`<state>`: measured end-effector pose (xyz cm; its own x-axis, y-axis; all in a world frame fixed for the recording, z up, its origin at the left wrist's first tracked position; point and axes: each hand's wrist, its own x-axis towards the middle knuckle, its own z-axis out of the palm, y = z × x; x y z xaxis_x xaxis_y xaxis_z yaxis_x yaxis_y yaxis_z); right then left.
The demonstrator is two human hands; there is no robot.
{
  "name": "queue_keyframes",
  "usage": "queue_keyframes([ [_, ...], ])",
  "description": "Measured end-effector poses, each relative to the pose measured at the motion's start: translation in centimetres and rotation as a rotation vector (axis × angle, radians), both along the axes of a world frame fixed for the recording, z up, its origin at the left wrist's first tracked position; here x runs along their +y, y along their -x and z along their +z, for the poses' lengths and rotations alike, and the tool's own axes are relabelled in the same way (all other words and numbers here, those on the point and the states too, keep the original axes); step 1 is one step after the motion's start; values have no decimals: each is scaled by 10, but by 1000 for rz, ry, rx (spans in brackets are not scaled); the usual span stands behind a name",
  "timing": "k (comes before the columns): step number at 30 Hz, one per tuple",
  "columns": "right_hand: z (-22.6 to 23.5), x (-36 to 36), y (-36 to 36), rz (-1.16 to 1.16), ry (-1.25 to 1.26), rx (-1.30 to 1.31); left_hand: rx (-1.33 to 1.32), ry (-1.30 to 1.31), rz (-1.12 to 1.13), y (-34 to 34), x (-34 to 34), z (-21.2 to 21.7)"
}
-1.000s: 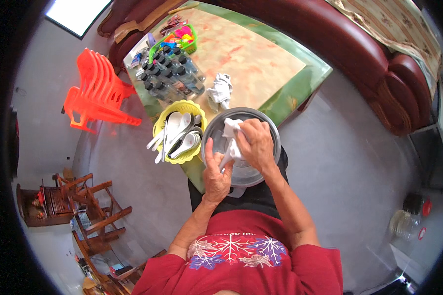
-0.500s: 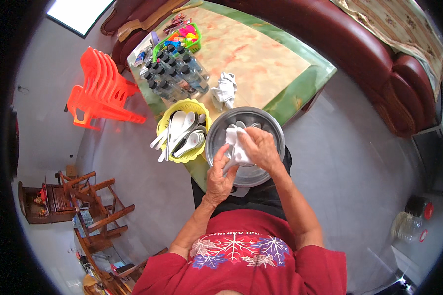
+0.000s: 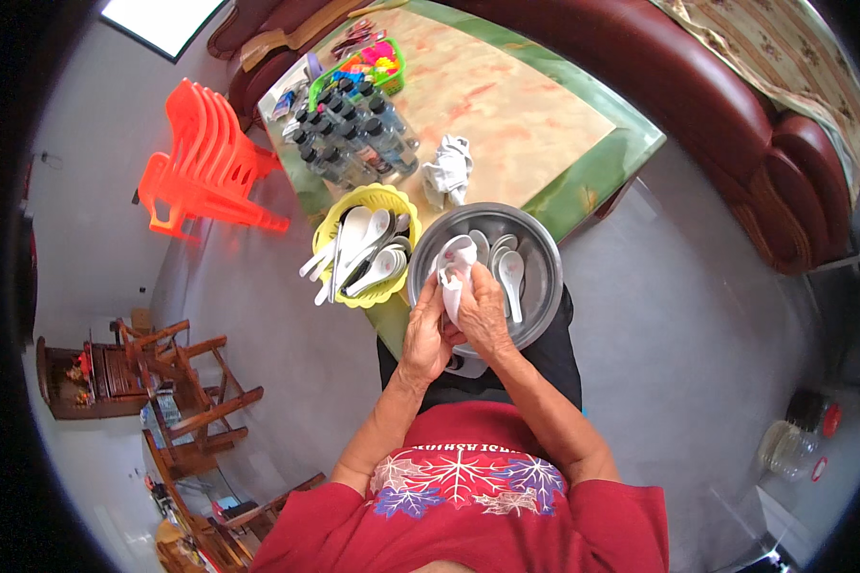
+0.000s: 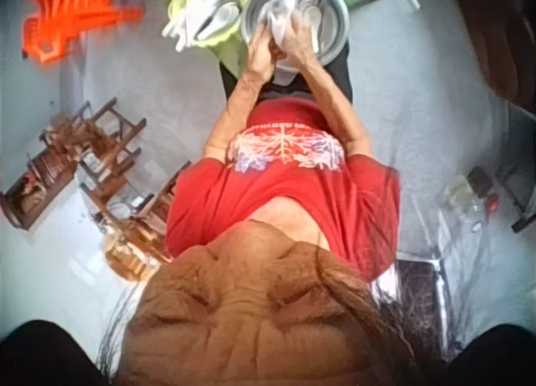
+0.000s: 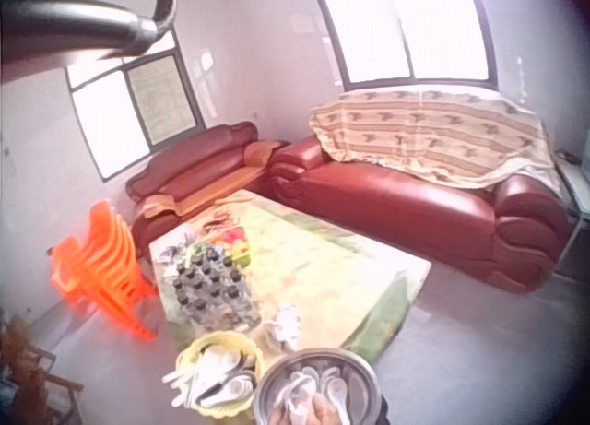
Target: The person sits at a table and wipes white plastic spoons with a white cloth. They pick up spoons one by one from a metal bowl, wipe them thoroughly, and place them into a yellow plastic basket.
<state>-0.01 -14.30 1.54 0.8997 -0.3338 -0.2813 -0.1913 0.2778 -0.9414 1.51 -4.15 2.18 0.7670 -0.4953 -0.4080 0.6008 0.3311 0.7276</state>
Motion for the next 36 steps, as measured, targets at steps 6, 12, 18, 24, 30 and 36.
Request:
queue_keyframes([
  [6,-11,11,26,62,879,-399,-186,22,239,14,13,-26],
  [12,9,7,-8,-48,1279,-492,27,-59,261,19,12,-21],
  [18,6,12,-2,283,1211,-441,100,27,322,14,19,-18],
  [24,12,1,18,579,886,-427,-29,27,374,11,25,-40],
  [30,31,-28,11,134,80,-135,106,79,259,2,37,-17],
  [36,26,3,-29,222,308,-206,65,51,126,14,20,-12],
])
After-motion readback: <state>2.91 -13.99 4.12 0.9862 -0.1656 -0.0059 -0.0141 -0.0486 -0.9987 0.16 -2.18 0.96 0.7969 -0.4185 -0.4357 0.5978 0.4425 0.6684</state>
